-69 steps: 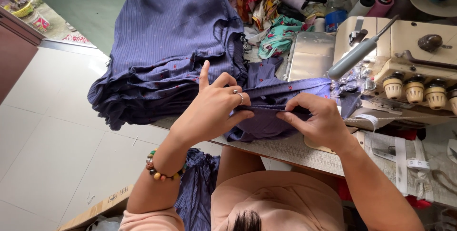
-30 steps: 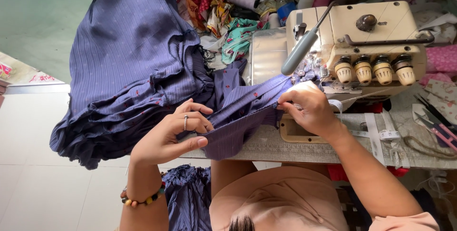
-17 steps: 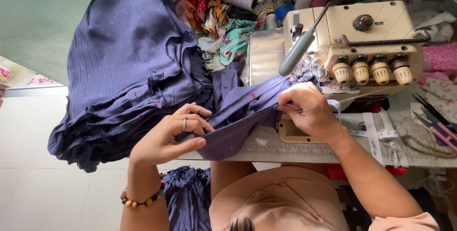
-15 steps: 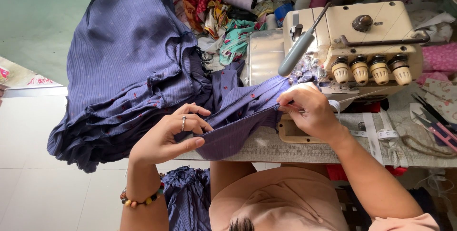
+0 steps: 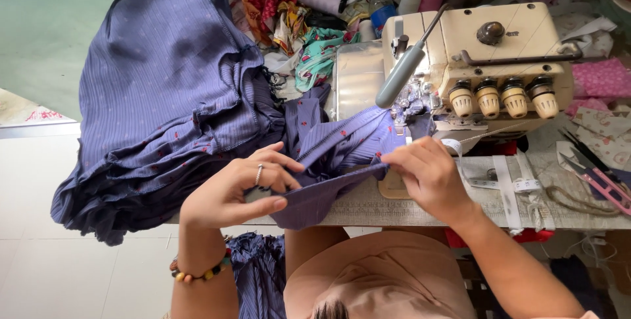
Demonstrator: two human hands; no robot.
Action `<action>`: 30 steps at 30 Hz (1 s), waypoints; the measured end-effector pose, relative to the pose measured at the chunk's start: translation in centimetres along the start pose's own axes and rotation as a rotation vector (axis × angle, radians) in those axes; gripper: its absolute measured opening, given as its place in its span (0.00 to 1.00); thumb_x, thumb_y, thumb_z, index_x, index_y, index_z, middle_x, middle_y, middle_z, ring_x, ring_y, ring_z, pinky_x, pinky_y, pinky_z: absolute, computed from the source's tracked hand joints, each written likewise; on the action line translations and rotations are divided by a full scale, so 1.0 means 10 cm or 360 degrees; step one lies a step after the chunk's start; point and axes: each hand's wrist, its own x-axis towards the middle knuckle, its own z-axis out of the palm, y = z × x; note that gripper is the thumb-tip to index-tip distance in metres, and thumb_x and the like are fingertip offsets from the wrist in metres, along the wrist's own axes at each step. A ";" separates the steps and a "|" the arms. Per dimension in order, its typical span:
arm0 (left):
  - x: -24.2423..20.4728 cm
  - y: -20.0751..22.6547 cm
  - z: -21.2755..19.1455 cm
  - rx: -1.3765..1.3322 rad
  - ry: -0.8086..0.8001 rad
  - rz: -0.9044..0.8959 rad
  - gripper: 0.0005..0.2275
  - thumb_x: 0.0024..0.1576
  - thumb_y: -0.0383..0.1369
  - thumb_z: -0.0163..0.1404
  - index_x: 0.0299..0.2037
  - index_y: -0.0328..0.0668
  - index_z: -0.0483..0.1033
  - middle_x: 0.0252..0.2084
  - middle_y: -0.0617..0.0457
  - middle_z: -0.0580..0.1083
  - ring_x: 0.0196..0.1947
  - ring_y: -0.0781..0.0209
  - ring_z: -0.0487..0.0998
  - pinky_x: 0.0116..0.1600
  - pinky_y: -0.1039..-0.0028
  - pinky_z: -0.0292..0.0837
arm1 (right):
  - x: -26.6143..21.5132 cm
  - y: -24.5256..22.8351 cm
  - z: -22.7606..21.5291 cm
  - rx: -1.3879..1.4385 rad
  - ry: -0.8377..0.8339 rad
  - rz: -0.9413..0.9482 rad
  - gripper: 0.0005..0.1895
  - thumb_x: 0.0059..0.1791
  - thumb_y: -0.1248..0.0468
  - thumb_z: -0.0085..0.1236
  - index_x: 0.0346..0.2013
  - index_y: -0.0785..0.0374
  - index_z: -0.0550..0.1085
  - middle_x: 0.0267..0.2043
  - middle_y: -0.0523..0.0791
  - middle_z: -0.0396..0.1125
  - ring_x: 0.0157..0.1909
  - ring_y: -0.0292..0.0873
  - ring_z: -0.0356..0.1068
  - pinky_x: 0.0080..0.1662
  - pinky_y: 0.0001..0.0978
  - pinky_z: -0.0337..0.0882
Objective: Using an overlock sewing machine to join fabric pieces together in a garment factory.
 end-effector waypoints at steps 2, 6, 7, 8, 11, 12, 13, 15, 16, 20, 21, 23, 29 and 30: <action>0.19 0.00 0.06 0.0032 0.0028 0.0025 0.10 0.61 0.32 0.52 0.31 0.34 0.77 0.41 0.42 0.81 0.54 0.38 0.78 0.69 0.40 0.54 | -0.09 -0.05 -0.02 -0.0035 0.0010 -0.0014 0.05 0.52 0.66 0.60 0.39 0.53 0.81 0.33 0.37 0.73 0.35 0.41 0.70 0.43 0.33 0.69; 0.64 -0.10 0.38 0.0102 0.0119 0.0067 0.08 0.60 0.29 0.52 0.35 0.29 0.76 0.44 0.34 0.80 0.50 0.29 0.79 0.62 0.39 0.65 | -0.26 -0.05 0.02 0.0146 0.0213 -0.0049 0.08 0.50 0.71 0.59 0.38 0.55 0.82 0.41 0.40 0.77 0.36 0.43 0.72 0.43 0.35 0.73; 0.76 -0.14 0.48 0.0076 0.0109 0.0093 0.08 0.60 0.28 0.52 0.36 0.27 0.75 0.44 0.31 0.79 0.49 0.26 0.79 0.61 0.38 0.67 | -0.30 -0.04 0.03 0.0198 0.0253 -0.0015 0.09 0.49 0.72 0.60 0.38 0.55 0.82 0.42 0.41 0.78 0.36 0.43 0.72 0.42 0.36 0.74; 0.83 -0.20 0.58 0.0074 0.0110 0.0092 0.08 0.60 0.28 0.52 0.36 0.27 0.75 0.44 0.31 0.79 0.49 0.26 0.79 0.61 0.38 0.67 | -0.31 -0.02 0.03 0.0199 0.0250 -0.0015 0.09 0.49 0.72 0.60 0.38 0.55 0.82 0.42 0.41 0.78 0.36 0.43 0.72 0.42 0.36 0.74; 0.97 -0.41 0.82 0.0096 0.0087 0.0056 0.09 0.61 0.30 0.51 0.34 0.27 0.75 0.45 0.33 0.80 0.51 0.32 0.80 0.64 0.42 0.67 | -0.33 0.01 0.05 0.0286 0.0316 -0.0017 0.09 0.49 0.71 0.59 0.37 0.56 0.83 0.42 0.42 0.78 0.35 0.44 0.73 0.42 0.35 0.75; 0.97 -0.49 0.86 0.0191 0.0126 0.0045 0.08 0.60 0.30 0.52 0.33 0.30 0.75 0.43 0.36 0.80 0.51 0.34 0.80 0.64 0.45 0.67 | -0.34 0.01 0.05 0.0288 0.0332 -0.0001 0.09 0.49 0.71 0.59 0.37 0.56 0.83 0.42 0.42 0.78 0.35 0.44 0.73 0.41 0.35 0.75; 0.97 -0.57 0.89 0.0285 0.0161 0.0033 0.07 0.60 0.30 0.53 0.32 0.34 0.75 0.41 0.39 0.80 0.50 0.37 0.80 0.64 0.48 0.67 | -0.34 0.00 0.05 0.0291 0.0349 0.0018 0.09 0.49 0.72 0.58 0.36 0.56 0.84 0.42 0.42 0.78 0.35 0.44 0.73 0.41 0.35 0.75; 0.92 -0.61 0.85 0.0349 0.0158 -0.0017 0.07 0.60 0.31 0.53 0.33 0.33 0.75 0.44 0.39 0.80 0.54 0.38 0.79 0.67 0.48 0.63 | -0.36 0.00 0.09 0.0286 0.0372 0.0035 0.09 0.49 0.72 0.59 0.36 0.55 0.84 0.41 0.42 0.78 0.35 0.44 0.72 0.41 0.35 0.74; 0.90 -0.63 0.83 0.0415 0.0158 -0.0063 0.08 0.60 0.32 0.53 0.34 0.33 0.76 0.47 0.39 0.80 0.58 0.40 0.78 0.69 0.49 0.59 | -0.38 0.00 0.11 0.0279 0.0396 0.0047 0.10 0.49 0.72 0.59 0.35 0.55 0.84 0.41 0.42 0.78 0.35 0.44 0.71 0.41 0.34 0.73; 0.99 -0.71 0.72 0.0391 0.0116 -0.0097 0.09 0.61 0.33 0.53 0.34 0.34 0.75 0.48 0.39 0.80 0.59 0.39 0.77 0.70 0.47 0.58 | -0.35 0.08 0.16 0.0228 0.0410 0.0099 0.11 0.50 0.72 0.59 0.36 0.53 0.84 0.41 0.40 0.78 0.36 0.43 0.70 0.43 0.34 0.72; 1.03 -0.72 0.67 0.0392 0.0116 -0.0100 0.09 0.60 0.32 0.53 0.34 0.33 0.75 0.47 0.37 0.80 0.59 0.37 0.77 0.70 0.45 0.57 | -0.33 0.13 0.18 0.0171 0.0419 0.0128 0.11 0.51 0.72 0.58 0.37 0.53 0.84 0.41 0.40 0.78 0.37 0.44 0.70 0.45 0.35 0.71; 1.09 -0.80 0.58 0.0389 0.0112 -0.0102 0.09 0.60 0.32 0.53 0.34 0.31 0.75 0.47 0.35 0.80 0.58 0.35 0.76 0.70 0.43 0.56 | -0.30 0.21 0.22 0.0112 0.0429 0.0162 0.11 0.52 0.72 0.58 0.38 0.52 0.84 0.42 0.39 0.78 0.38 0.45 0.70 0.47 0.35 0.71; 1.08 -0.92 0.42 0.0154 0.0182 -0.0198 0.09 0.61 0.32 0.52 0.32 0.34 0.77 0.49 0.39 0.81 0.61 0.37 0.75 0.73 0.44 0.51 | -0.26 0.27 0.28 -0.0094 0.0379 0.0455 0.08 0.48 0.68 0.60 0.39 0.51 0.80 0.51 0.38 0.71 0.55 0.49 0.60 0.62 0.42 0.58; 1.03 -0.89 0.41 0.0082 0.0213 -0.0189 0.08 0.61 0.32 0.53 0.34 0.33 0.77 0.48 0.38 0.81 0.59 0.35 0.76 0.71 0.43 0.54 | -0.27 0.28 0.30 -0.0103 0.0364 0.0491 0.08 0.49 0.68 0.60 0.40 0.52 0.80 0.52 0.39 0.68 0.57 0.49 0.58 0.63 0.43 0.56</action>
